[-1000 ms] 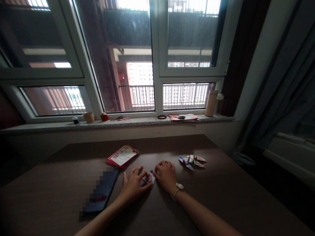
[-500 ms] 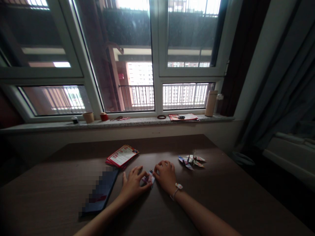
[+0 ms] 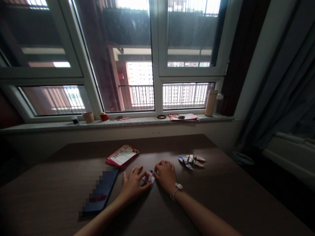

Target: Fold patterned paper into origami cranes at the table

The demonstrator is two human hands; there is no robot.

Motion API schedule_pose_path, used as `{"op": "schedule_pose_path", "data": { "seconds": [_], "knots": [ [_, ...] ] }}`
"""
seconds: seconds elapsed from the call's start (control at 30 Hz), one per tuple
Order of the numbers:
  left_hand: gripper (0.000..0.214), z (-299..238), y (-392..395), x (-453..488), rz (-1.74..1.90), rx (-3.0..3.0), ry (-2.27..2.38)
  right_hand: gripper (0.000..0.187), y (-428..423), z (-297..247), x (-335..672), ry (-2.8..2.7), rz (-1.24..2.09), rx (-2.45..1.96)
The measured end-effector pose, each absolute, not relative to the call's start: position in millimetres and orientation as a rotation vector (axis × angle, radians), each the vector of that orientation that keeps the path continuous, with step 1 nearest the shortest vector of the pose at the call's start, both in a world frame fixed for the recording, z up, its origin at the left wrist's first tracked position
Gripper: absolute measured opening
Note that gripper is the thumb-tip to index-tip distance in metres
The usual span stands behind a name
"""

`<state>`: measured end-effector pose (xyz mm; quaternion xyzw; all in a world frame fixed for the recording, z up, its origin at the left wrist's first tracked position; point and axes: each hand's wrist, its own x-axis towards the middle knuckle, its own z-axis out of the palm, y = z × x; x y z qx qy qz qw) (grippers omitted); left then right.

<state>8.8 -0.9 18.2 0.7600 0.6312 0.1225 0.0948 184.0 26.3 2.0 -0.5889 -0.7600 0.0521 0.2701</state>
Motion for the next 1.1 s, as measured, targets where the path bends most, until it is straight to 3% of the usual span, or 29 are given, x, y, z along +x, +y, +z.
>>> {"op": "schedule_pose_path", "data": {
  "seconds": [1.1],
  "knots": [
    [0.046,20.1,-1.9,9.3,0.350,2.261,1.880,0.017,24.3,2.7,184.0,-2.078,0.179,-1.621]
  ]
}}
